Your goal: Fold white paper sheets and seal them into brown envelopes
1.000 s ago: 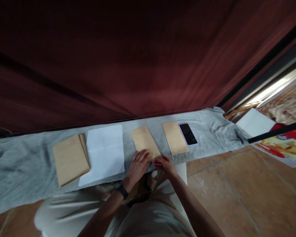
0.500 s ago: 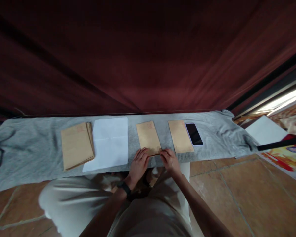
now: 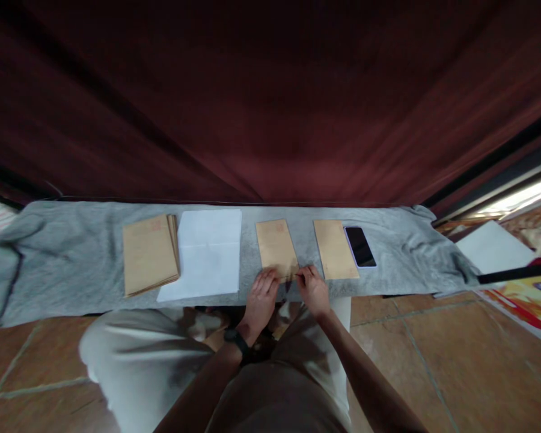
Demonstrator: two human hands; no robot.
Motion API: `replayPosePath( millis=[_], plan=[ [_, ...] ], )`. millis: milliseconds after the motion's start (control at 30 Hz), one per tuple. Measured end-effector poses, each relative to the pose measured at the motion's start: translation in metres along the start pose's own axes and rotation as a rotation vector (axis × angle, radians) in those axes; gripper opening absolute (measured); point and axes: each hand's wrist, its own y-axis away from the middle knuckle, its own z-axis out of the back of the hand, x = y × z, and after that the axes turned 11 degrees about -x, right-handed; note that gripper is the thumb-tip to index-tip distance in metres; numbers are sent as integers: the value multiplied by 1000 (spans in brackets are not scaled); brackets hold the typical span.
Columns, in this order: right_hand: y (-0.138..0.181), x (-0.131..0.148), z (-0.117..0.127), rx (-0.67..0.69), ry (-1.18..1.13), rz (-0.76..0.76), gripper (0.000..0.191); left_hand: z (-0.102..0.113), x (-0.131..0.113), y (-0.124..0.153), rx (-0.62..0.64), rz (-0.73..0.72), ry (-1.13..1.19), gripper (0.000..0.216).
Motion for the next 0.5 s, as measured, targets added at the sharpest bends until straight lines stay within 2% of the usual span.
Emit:
replayPosePath(
  millis=[100,200,367,500],
  plan=[
    [3,5,0,-56,27,9,22,0,-8,9,65,-94,-8,47],
    [11,18,-3,-93,-24,101,31,-1,-13,17,98,-101,-30,52],
    [27,44,-15,67,-182,361,46,-14,-13,27,123,-79,-35,60],
    [30,35,-15,110,-95,436,56,-17,-10,30,91,-85,-89,65]
  ],
)
